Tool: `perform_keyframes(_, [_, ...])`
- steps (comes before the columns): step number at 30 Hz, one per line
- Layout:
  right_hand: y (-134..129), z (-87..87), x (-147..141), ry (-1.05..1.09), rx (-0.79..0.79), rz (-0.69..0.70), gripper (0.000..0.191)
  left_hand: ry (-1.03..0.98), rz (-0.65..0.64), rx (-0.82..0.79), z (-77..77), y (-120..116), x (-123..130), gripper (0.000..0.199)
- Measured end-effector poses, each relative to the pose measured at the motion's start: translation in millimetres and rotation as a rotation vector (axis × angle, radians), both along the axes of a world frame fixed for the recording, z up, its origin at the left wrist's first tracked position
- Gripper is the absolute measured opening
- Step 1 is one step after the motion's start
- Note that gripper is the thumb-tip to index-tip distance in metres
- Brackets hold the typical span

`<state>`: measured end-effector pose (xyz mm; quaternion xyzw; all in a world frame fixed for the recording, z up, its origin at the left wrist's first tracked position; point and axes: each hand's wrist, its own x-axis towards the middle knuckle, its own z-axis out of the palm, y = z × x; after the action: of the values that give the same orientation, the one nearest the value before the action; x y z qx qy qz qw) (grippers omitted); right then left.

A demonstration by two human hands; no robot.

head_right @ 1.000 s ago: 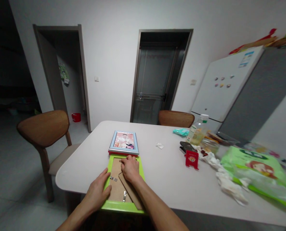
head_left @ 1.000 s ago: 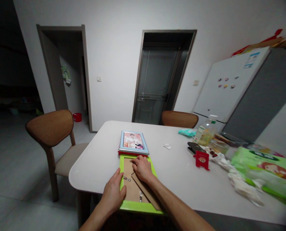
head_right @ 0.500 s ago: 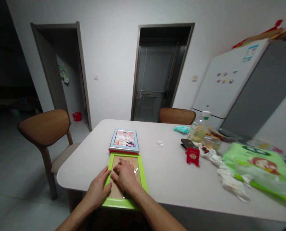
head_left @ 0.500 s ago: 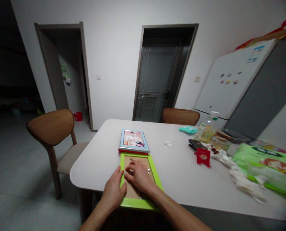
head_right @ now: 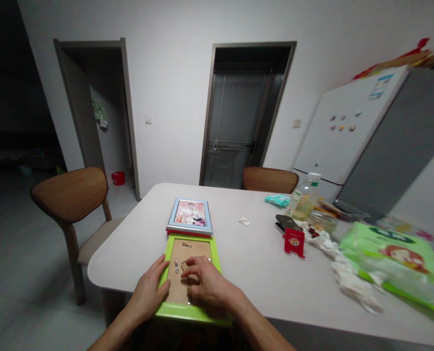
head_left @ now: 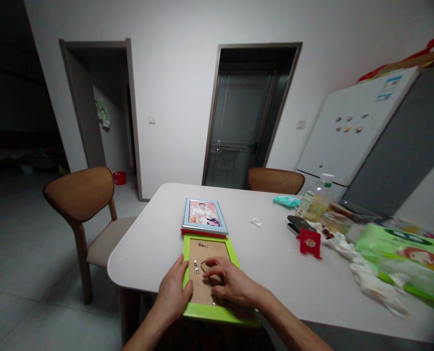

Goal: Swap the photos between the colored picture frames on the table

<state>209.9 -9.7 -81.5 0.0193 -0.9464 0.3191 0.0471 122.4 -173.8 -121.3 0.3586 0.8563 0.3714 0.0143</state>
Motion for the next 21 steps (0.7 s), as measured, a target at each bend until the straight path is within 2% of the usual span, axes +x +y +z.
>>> perform_keyframes(3, [3,3.5,15,-0.078,-0.007,0.029,0.029,-0.003,0.003,-0.012,1.3,1,1,0.049])
perform_keyframes(7, [-1,0.7,19,-0.074,-0.02,0.018,0.02,0.003,0.007,-0.018,1.1,1,2,0.049])
perform_keyframes(12, [-7,-8.7,16,0.038,0.003,-0.092,0.012,-0.028,0.025,0.024,1.4,2,2,0.049])
perform_keyframes(17, [-6,-13.3,12,0.118,0.031,-0.28,0.039,-0.043,0.008,0.015,1.5,3,5,0.05])
perform_keyframes(21, [-7,-15.6,6,0.094,0.147,-0.347,0.042,-0.053,0.017,0.028,0.1,4,7,0.05])
